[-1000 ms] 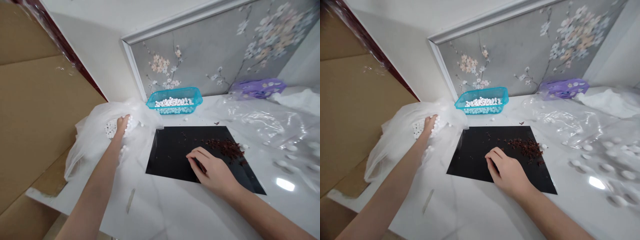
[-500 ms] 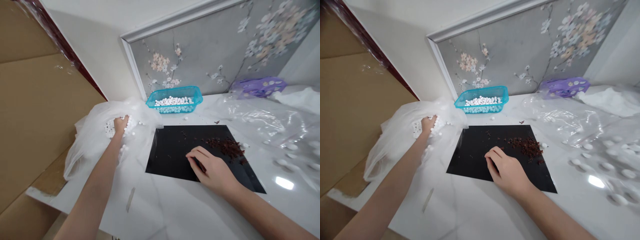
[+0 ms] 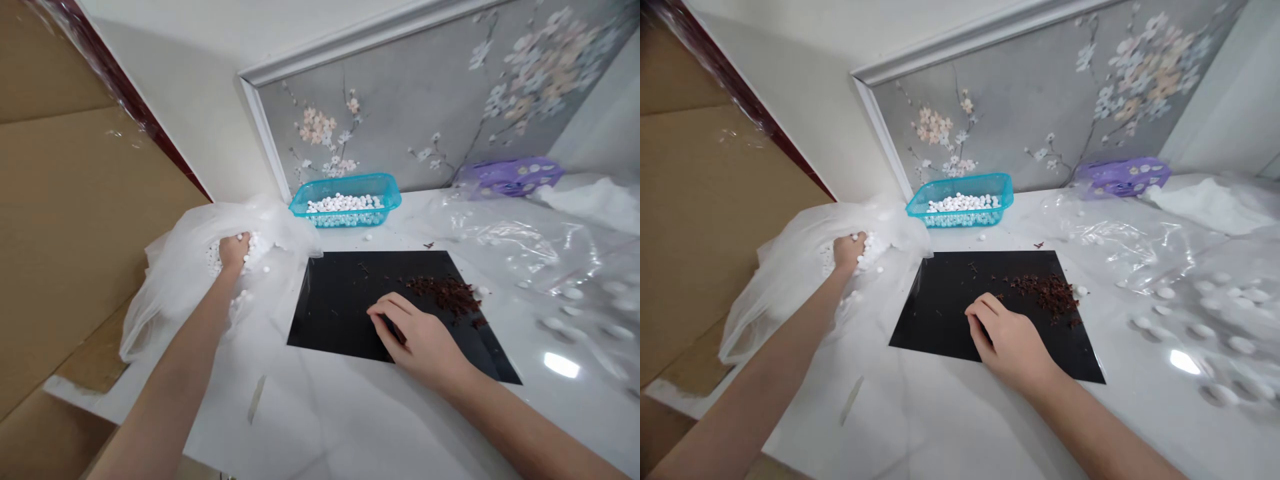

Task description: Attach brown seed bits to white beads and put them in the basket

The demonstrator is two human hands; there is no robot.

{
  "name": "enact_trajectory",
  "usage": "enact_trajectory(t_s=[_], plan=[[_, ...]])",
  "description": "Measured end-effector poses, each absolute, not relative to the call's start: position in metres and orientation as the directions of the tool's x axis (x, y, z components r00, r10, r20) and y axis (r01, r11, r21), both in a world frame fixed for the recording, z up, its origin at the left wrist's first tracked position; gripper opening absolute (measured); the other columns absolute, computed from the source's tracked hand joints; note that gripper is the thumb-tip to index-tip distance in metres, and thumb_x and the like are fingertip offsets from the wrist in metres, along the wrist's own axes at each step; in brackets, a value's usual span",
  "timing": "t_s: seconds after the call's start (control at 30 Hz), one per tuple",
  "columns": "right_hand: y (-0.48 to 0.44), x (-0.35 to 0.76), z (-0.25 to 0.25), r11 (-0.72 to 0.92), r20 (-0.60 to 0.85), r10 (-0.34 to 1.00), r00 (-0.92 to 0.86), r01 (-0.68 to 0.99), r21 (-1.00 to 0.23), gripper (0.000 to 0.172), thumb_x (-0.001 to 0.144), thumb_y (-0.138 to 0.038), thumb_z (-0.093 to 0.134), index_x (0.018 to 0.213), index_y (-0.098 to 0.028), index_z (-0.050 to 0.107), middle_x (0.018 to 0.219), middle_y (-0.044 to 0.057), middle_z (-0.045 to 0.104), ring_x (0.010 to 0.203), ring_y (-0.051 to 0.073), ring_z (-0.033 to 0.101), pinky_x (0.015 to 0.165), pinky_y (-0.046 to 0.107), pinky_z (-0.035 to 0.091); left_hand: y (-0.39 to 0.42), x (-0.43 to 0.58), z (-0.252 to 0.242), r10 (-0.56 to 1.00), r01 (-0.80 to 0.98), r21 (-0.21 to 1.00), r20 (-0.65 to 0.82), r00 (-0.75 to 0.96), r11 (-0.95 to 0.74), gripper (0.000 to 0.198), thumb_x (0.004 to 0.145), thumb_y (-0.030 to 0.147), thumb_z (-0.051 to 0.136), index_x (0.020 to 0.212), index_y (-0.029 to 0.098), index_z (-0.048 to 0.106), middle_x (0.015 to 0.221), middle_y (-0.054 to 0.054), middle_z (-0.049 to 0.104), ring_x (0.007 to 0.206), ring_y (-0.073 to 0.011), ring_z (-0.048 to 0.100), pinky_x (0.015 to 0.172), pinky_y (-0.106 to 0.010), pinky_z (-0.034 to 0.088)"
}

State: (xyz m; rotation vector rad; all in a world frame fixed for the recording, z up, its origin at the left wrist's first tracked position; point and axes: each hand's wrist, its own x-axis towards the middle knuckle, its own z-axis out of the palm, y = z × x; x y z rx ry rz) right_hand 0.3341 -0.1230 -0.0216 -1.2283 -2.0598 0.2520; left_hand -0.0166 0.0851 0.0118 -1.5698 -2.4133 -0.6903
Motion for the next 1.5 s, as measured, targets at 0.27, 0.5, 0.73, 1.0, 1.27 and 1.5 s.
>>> enact_trajectory(t_s=[0.27,0.5,0.73,1.0,1.27,1.5], plan=[[-0.124,0.334,-0.02,0.554,0.502,0.809,-0.305,0.68,-0.481,0.021,0.089,-0.017,0.038,0.088,-0.017,0.06,0.085,0.003,0.061,0.042,0.004,0.044,0.043,0.019,0.037,0.072,-0.024,0.038,0.867,0.931,0.17,0.341,-0.363,0.323,0.032,0.079,0.038,0.041,0.062,0.017,0.056,0.066,-0.015,0.062,0.083,-0.031,0.059,0.077,-0.037,0.044],[-0.124,0.333,-0.018,0.548,0.508,0.811,-0.291,0.681,-0.485,0.02,0.089,-0.018,0.039,0.086,-0.017,0.059,0.084,0.002,0.061,0.041,0.004,0.041,0.043,0.02,0.035,0.031,0.003,0.068,0.908,0.968,0.039,0.338,-0.247,0.249,0.025,0.077,0.036,0.044,0.061,0.018,0.049,0.064,-0.01,0.057,0.078,-0.0303,0.058,0.067,-0.034,0.04],[-0.126,0.334,-0.014,0.461,0.474,0.856,-0.204,0.715,-0.526,0.016,0.088,-0.021,0.043,0.085,-0.02,0.059,0.085,0.0,0.061,0.044,0.005,0.042,0.046,0.02,0.035,-0.025,0.093,0.056,0.959,0.989,0.119,0.279,0.053,-0.089,0.027,0.081,0.039,0.044,0.065,0.02,0.053,0.061,-0.005,0.056,0.065,-0.0223,0.056,0.058,-0.029,0.031],[-0.11,0.358,-0.001,0.373,0.536,0.843,-0.05,0.771,-0.515,0.014,0.086,-0.021,0.046,0.085,-0.018,0.06,0.086,0.002,0.061,0.054,0.008,0.049,0.052,0.021,0.037,-0.056,0.156,-0.003,0.747,0.788,-0.086,0.269,0.608,-0.61,0.027,0.09,0.031,0.035,0.078,0.018,0.056,0.072,-0.006,0.059,0.069,-0.018,0.056,0.056,-0.028,0.033],[-0.105,0.364,-0.002,0.343,0.374,0.914,-0.157,0.792,-0.505,0.019,0.087,-0.021,0.046,0.095,-0.02,0.063,0.097,0.002,0.061,0.06,0.008,0.054,0.052,0.022,0.037,-0.049,0.144,-0.003,0.708,0.685,0.189,0.275,0.651,-0.703,0.028,0.094,0.033,0.036,0.1,0.016,0.057,0.115,-0.009,0.061,0.106,-0.0215,0.054,0.093,-0.038,0.044],[-0.11,0.351,-0.011,0.471,0.284,0.875,-0.392,0.822,-0.319,0.03,0.092,-0.025,0.041,0.113,-0.025,0.062,0.102,0.003,0.06,0.066,0.01,0.058,0.048,0.023,0.031,-0.052,0.145,-0.006,0.679,0.627,0.268,0.207,0.704,-0.731,0.032,0.093,0.034,0.037,0.108,0.016,0.058,0.124,-0.007,0.06,0.125,-0.0228,0.045,0.103,-0.041,0.042]])
